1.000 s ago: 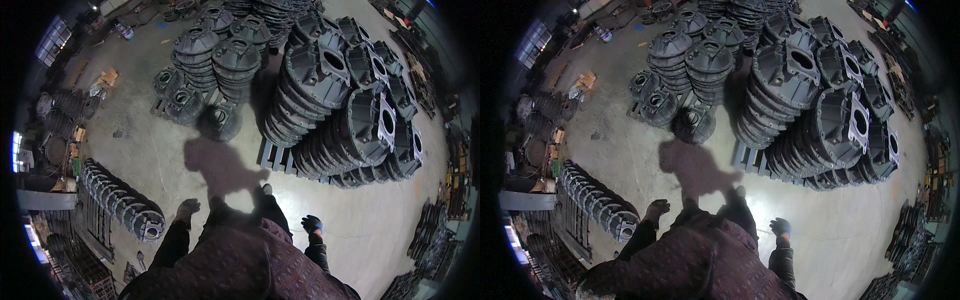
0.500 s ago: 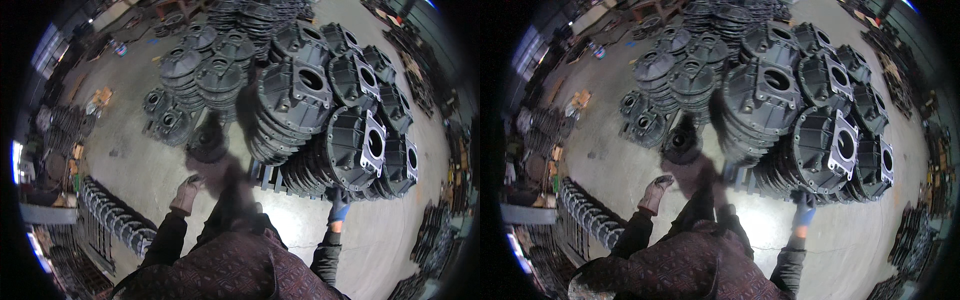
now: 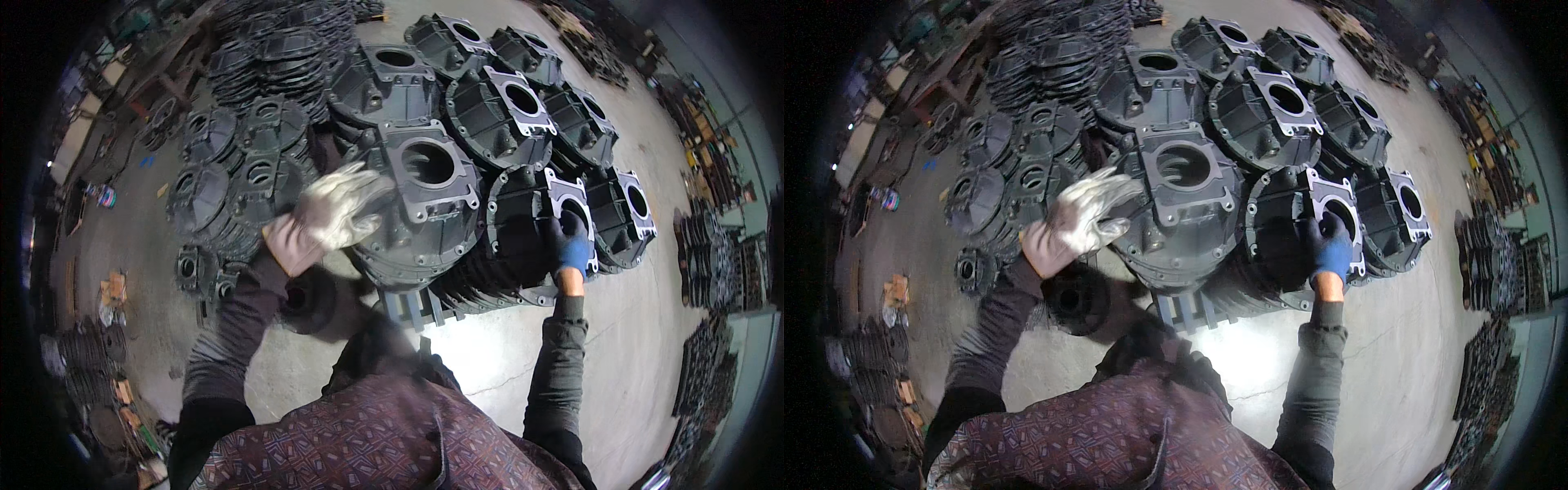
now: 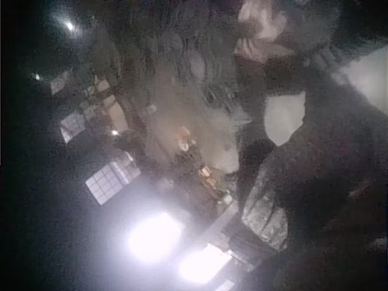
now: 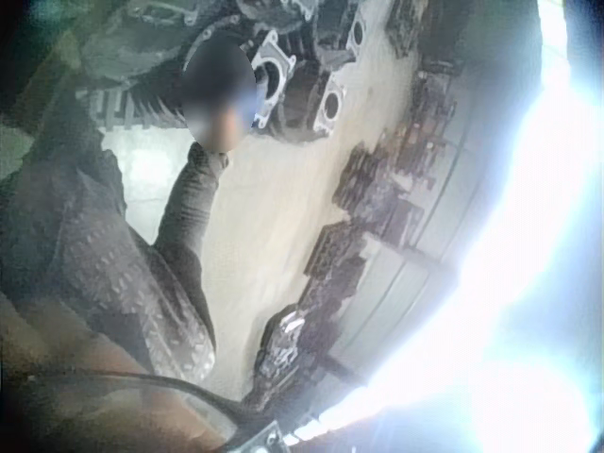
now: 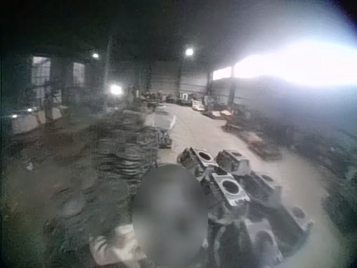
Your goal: The person repeatedly picks up two circular metal parts from a pile on the floor and stacks them onto a growing vertical column. They handle the parts by hand, lifting and placing them one pair at a time to build the stack.
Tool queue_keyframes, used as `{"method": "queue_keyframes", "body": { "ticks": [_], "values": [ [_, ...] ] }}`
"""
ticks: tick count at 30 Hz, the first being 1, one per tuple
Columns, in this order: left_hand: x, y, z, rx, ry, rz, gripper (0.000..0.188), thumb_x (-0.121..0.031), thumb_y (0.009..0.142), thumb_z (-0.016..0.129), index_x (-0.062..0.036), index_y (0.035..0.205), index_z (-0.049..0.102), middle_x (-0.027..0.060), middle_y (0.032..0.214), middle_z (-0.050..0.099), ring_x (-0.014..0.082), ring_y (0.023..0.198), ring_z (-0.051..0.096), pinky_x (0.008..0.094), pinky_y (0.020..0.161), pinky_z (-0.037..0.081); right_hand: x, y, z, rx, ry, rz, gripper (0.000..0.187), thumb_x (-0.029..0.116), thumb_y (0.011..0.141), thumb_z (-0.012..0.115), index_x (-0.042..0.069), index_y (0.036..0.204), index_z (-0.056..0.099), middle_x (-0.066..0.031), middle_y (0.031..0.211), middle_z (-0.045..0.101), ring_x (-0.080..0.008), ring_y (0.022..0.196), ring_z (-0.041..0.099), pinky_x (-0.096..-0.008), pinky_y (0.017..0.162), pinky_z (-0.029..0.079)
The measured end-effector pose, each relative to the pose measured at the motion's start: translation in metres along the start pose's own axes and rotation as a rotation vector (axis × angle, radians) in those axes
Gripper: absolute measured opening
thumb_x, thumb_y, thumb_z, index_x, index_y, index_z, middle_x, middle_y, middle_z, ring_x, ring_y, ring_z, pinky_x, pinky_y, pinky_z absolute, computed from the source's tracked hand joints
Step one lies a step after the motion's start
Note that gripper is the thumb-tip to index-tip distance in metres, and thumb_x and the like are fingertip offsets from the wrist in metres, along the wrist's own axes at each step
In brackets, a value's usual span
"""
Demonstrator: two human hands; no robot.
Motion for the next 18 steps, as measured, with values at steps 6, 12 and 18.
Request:
{"method": "queue_keyframes", "body": {
  "ticks": [6, 12, 18],
  "values": [
    [0.032, 0.07, 0.061, 0.61, 0.051, 0.332, 0.091, -0.053, 0.078, 0.082, -0.0059, 0.15, 0.052, 0.0166, 0.154, 0.053, 0.0334, 0.144, 0.049, 0.0449, 0.122, 0.037, 0.015, 0.027, 0.001, -0.033, -0.198, 0.059, 0.052, 0.041, 0.091, 0.076, 0.002, 0.126, 0.07, -0.0232, 0.119, 0.073, -0.0401, 0.111, 0.07, -0.0458, 0.096, 0.054],
    [0.054, 0.104, 0.108, 0.926, 0.084, 0.387, 0.09, -0.06, 0.064, 0.087, -0.0037, 0.13, 0.064, 0.0193, 0.123, 0.068, 0.0357, 0.119, 0.061, 0.0439, 0.104, 0.048, 0.006, 0.026, 0.016, 0.221, -0.492, 0.17, 0.066, 0.06, 0.09, 0.071, 0.0, 0.119, 0.07, -0.0269, 0.114, 0.073, -0.0433, 0.11, 0.07, -0.0479, 0.091, 0.055],
    [0.082, 0.093, 0.149, 1.11, 0.088, 0.467, 0.035, -0.04, 0.081, 0.076, -0.0105, 0.095, 0.065, 0.0091, 0.089, 0.063, 0.0291, 0.09, 0.062, 0.0408, 0.087, 0.048, -0.017, 0.043, 0.038, 0.308, -0.405, 0.291, 0.075, 0.069, 0.09, 0.062, 0.001, 0.121, 0.07, -0.0286, 0.117, 0.072, -0.0455, 0.114, 0.068, -0.0498, 0.096, 0.053]
  ]
}}
Point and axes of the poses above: each hand's wrist, its own y-axis towards the middle knuckle, its own z-axis out of the palm, x = y × z, the point moved 6 cm from there along y, towards the middle knuckle
